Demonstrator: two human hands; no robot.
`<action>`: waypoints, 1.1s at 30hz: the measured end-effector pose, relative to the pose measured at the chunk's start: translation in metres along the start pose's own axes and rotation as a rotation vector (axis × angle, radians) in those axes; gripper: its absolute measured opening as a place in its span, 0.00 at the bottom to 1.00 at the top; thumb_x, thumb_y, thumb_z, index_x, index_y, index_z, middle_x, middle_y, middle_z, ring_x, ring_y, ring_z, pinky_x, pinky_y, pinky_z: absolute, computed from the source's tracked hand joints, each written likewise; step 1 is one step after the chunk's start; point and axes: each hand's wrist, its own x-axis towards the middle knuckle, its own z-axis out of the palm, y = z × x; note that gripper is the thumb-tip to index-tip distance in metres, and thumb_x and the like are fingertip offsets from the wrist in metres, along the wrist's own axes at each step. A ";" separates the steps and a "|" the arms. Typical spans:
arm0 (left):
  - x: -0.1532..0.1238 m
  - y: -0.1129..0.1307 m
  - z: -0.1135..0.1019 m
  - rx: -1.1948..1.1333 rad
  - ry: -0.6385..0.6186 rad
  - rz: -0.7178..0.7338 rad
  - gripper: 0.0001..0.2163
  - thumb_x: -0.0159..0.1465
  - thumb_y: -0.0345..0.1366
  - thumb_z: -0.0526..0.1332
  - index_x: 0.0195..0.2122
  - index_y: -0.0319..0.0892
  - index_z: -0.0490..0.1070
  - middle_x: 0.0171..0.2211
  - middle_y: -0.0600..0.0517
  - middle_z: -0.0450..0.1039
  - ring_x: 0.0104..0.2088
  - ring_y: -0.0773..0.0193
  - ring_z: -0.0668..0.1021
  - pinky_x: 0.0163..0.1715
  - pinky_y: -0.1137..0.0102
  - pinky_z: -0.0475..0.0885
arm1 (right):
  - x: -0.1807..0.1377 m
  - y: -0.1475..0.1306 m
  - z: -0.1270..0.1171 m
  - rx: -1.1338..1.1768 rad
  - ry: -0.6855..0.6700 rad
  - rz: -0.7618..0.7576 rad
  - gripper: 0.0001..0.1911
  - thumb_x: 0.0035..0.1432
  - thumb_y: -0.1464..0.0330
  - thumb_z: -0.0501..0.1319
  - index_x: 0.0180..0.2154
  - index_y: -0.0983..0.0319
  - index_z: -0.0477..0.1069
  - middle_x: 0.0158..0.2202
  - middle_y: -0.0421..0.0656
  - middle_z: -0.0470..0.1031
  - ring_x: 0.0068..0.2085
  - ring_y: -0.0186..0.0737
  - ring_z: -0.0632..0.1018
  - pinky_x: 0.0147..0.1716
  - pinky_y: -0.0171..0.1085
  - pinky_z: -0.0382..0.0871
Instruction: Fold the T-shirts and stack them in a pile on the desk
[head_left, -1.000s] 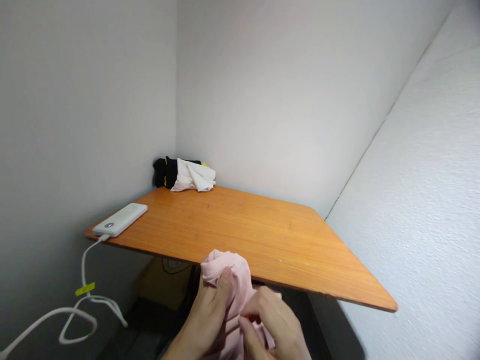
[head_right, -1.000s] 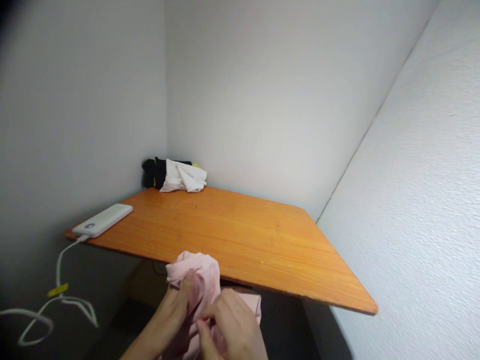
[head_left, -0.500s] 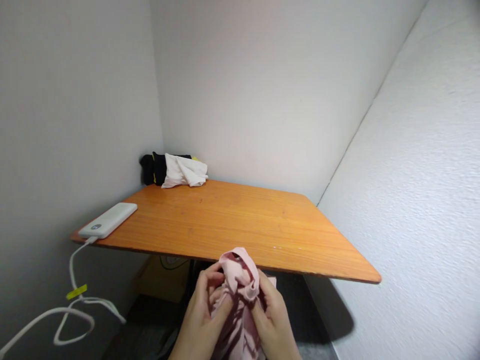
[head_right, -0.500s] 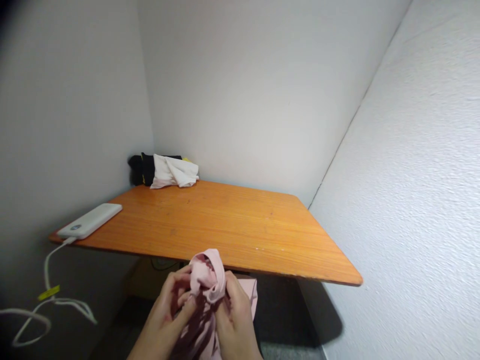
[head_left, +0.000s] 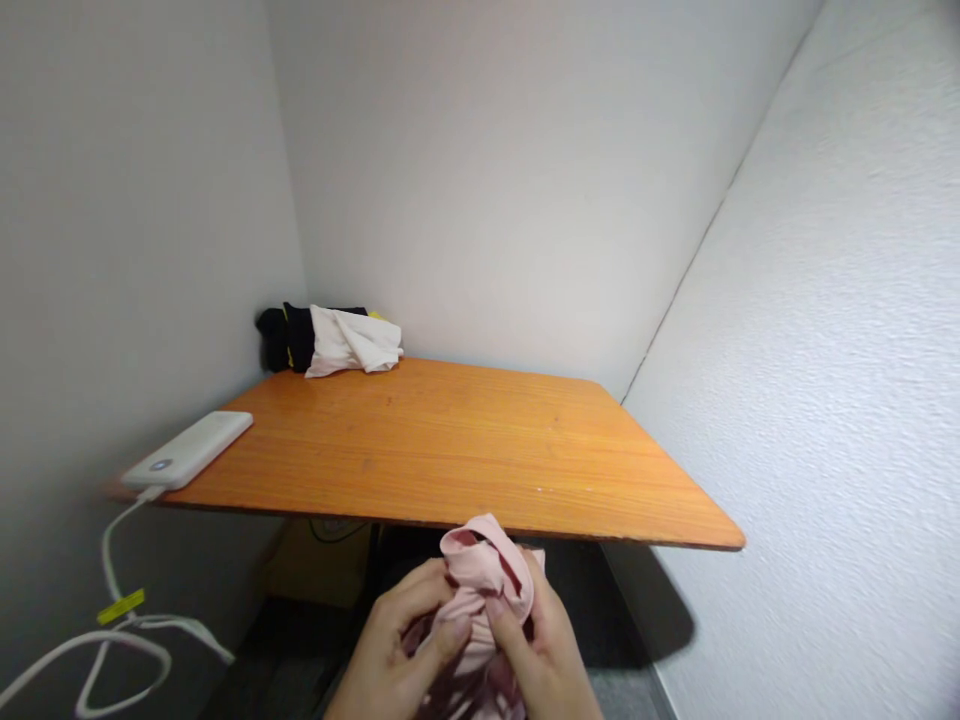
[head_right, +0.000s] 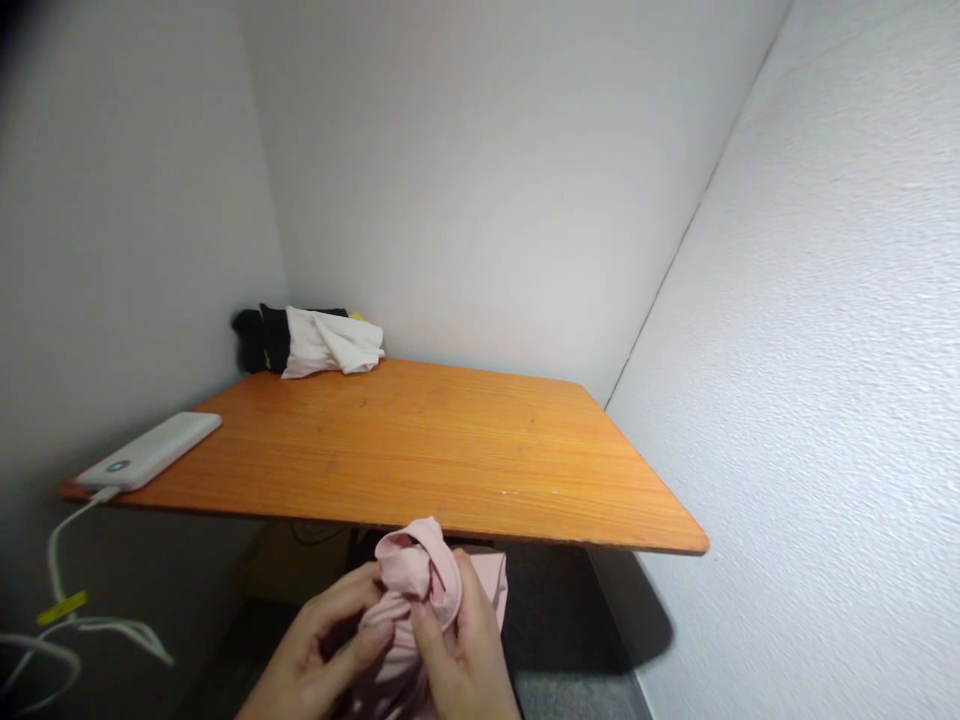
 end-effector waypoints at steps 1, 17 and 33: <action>0.003 0.001 -0.006 -0.027 -0.019 -0.027 0.10 0.63 0.44 0.61 0.35 0.45 0.78 0.38 0.48 0.75 0.42 0.54 0.76 0.44 0.68 0.71 | 0.001 -0.004 -0.005 -0.001 -0.036 -0.001 0.19 0.65 0.61 0.54 0.55 0.59 0.64 0.52 0.46 0.71 0.53 0.44 0.72 0.54 0.39 0.65; 0.097 0.097 -0.047 0.536 0.767 0.664 0.05 0.65 0.29 0.54 0.33 0.42 0.68 0.23 0.59 0.62 0.23 0.70 0.65 0.25 0.75 0.59 | 0.052 -0.087 -0.152 -0.644 0.345 -0.355 0.19 0.47 0.74 0.55 0.44 0.58 0.65 0.34 0.40 0.71 0.33 0.39 0.73 0.32 0.35 0.64; 0.137 0.209 -0.145 1.195 1.345 0.833 0.18 0.71 0.44 0.51 0.41 0.31 0.71 0.36 0.52 0.76 0.42 0.64 0.78 0.44 0.69 0.67 | 0.087 -0.150 -0.268 -0.552 0.396 -0.169 0.08 0.58 0.66 0.57 0.35 0.62 0.73 0.25 0.43 0.72 0.23 0.35 0.68 0.22 0.36 0.60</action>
